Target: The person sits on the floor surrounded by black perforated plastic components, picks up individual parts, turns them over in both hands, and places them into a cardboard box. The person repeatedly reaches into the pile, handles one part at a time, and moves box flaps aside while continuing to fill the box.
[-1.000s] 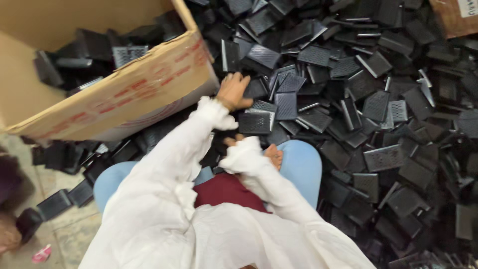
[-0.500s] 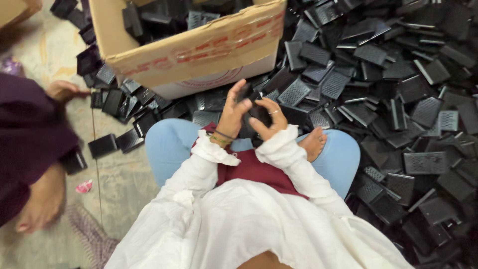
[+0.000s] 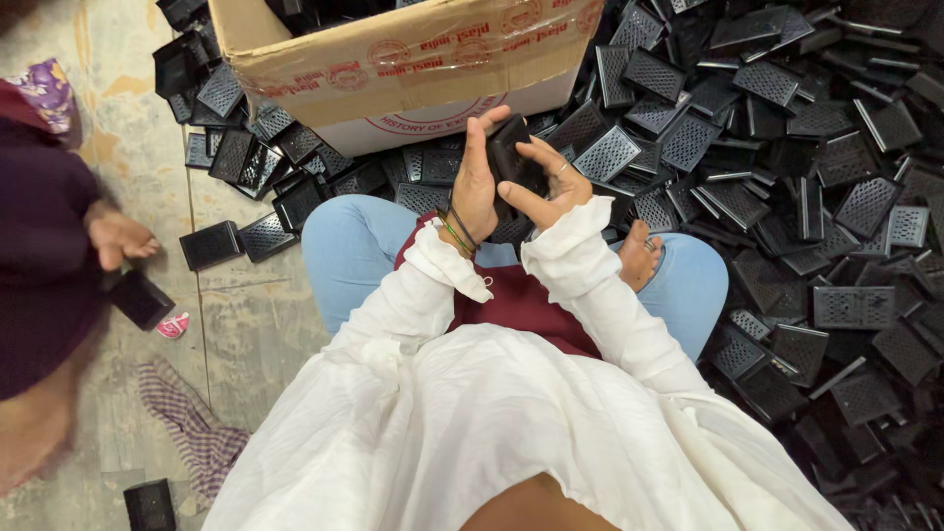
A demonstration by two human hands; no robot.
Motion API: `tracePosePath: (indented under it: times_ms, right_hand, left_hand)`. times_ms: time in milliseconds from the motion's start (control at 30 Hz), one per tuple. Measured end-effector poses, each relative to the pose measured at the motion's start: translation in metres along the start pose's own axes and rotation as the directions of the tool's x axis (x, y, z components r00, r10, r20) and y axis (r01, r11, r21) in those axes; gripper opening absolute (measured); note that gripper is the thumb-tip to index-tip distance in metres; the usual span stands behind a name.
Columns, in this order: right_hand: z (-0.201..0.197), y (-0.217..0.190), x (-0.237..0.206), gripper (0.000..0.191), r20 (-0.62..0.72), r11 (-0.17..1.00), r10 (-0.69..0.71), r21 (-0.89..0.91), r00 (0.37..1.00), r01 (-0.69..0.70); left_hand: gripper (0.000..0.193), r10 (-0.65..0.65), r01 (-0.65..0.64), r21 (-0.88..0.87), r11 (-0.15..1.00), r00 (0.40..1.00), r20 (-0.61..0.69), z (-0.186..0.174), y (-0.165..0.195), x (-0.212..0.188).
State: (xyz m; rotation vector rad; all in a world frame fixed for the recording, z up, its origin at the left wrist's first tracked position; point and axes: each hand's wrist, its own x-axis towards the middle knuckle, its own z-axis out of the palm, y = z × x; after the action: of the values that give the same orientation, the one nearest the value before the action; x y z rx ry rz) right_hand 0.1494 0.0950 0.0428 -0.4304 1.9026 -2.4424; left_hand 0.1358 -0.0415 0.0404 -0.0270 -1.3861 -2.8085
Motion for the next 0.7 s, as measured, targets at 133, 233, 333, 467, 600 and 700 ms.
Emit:
tracePosePath:
  times_ms: [133,233,333,467,600,700]
  right_hand:
    - [-0.005,0.004,-0.002,0.057,0.024,0.99,0.069,0.121,0.997,-0.071]
    - [-0.004,-0.001,-0.006,0.058,0.063,0.99,0.02,0.137,0.998,-0.028]
    - [-0.001,-0.009,-0.009,0.059,0.066,0.995,-0.037,-0.095,0.997,0.043]
    - [-0.005,-0.01,-0.007,0.057,0.059,0.857,-0.049,-0.51,0.997,0.072]
    - [-0.027,0.0,-0.002,0.048,0.014,0.955,0.192,0.225,0.981,-0.19]
    - [-0.048,0.012,-0.003,0.043,0.072,0.819,0.404,0.417,0.912,-0.395]
  left_hand:
    - [0.062,0.05,-0.051,0.13,0.99,0.999,0.005,0.002,0.001,-0.008]
    - [0.055,0.038,-0.037,0.091,0.995,0.999,-0.01,0.0,-0.005,-0.012]
    - [0.043,0.013,-0.01,-0.057,0.998,0.999,0.043,0.0,-0.013,-0.011]
    - [0.042,0.03,-0.03,-0.029,0.999,1.0,-0.007,0.006,-0.011,0.001]
    - [0.042,0.033,-0.023,-0.153,0.988,0.997,0.063,0.001,0.008,0.011]
    - [0.043,-0.025,0.064,-0.236,0.97,0.986,0.165,-0.005,0.014,0.014]
